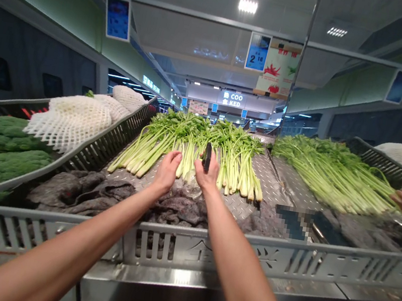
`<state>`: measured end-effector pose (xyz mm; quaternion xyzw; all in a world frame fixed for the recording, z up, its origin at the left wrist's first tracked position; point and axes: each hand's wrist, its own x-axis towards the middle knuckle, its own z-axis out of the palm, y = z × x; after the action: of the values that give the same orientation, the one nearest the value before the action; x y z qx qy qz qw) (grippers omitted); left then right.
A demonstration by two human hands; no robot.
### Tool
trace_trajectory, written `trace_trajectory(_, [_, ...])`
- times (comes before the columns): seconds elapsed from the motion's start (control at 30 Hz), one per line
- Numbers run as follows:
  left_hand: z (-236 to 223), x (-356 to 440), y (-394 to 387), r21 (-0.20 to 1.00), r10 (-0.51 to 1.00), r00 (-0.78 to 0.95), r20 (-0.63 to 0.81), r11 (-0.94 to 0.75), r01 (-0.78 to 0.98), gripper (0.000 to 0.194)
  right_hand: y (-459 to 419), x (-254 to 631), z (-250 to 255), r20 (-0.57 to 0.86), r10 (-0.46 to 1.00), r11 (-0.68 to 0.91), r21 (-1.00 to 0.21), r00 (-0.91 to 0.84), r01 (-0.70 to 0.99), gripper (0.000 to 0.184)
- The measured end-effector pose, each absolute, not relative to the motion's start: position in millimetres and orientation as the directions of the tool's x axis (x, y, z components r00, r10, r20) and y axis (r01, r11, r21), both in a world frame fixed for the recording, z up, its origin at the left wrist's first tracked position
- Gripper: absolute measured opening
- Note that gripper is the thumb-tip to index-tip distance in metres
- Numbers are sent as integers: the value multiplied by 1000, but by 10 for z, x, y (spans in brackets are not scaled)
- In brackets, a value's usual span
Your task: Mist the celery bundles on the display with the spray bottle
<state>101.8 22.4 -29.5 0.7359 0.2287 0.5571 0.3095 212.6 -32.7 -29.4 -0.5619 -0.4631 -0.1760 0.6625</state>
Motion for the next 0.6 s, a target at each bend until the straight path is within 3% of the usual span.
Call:
trace_trajectory(0.27, [-534, 1113, 235, 790, 724, 393, 567, -613, -10, 38, -387, 2093, -231, 762, 314, 211, -638, 567, 741, 19])
trace_trajectory(0.47, [-591, 1093, 177, 783, 619, 569, 541, -618, -72, 41, -374, 2108, -279, 800, 260, 221, -594, 540, 773, 20])
trace_trajectory(0.6, [-615, 1082, 99, 761, 581, 620, 527, -648, -39, 55, -406, 2131, -317, 819, 270, 239, -566, 506, 789, 20])
